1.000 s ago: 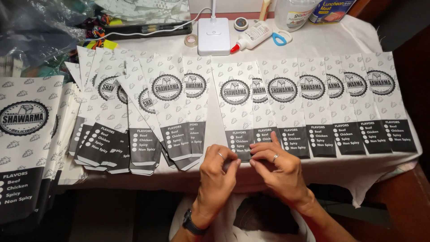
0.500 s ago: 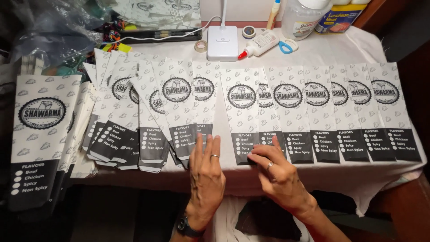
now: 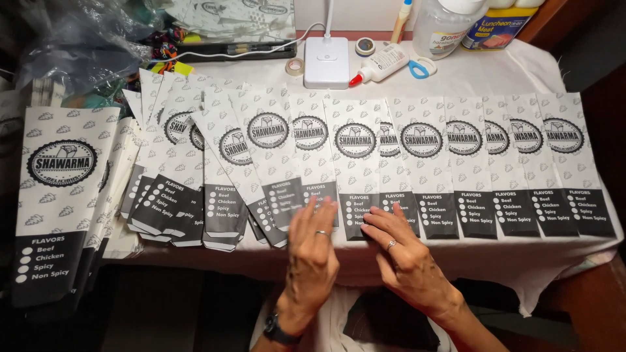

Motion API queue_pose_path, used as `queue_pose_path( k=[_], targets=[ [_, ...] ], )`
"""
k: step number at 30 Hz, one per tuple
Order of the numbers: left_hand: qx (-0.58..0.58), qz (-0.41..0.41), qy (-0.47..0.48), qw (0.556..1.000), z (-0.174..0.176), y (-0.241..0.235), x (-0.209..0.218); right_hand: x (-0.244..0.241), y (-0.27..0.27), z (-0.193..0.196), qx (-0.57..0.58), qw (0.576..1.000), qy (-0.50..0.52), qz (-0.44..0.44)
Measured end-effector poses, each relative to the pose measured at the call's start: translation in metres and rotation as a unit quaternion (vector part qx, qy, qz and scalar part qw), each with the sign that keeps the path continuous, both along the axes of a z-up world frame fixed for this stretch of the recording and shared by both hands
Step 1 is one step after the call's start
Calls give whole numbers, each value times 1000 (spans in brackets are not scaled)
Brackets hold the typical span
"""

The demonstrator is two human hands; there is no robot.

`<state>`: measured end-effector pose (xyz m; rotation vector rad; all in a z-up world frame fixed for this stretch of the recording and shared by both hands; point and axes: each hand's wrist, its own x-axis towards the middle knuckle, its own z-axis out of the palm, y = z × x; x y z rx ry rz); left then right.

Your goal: The person folds printed paper wrappers into small rectangular packages and stacks them. They then apply glue from a bottle along the edges of several wrappers and press them closed to form sealed packages.

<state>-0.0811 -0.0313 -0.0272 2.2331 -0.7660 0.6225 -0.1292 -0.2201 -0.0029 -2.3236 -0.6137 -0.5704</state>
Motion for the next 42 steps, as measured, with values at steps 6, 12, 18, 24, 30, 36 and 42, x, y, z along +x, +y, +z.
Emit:
queue_pose_path(
  k=[6, 12, 18, 24, 30, 36, 42],
  targets=[
    [-2, 85, -27, 996, -11, 42, 11, 7, 16, 8, -32, 999, -12, 17],
    [-8, 65, -36, 997, -9, 64, 10, 21, 44, 5, -177, 982, -55, 46],
    [-3, 131, -78, 988, -2, 76, 14, 19, 41, 0, -146, 985, -64, 59],
    [-73, -66, -36, 994, 19, 56, -3, 23, 43, 3, -48, 994, -55, 77],
    [-99, -113, -6, 989, 3, 57, 2, 23, 43, 5, -32, 992, -79, 93],
    [-124, -120, -9, 985, 3, 57, 5, 24, 45, 8, -18, 993, -78, 86],
    [-171, -40, 42, 984, 8, 41, 3, 26, 55, 3, 72, 997, -29, 13]
  ],
)
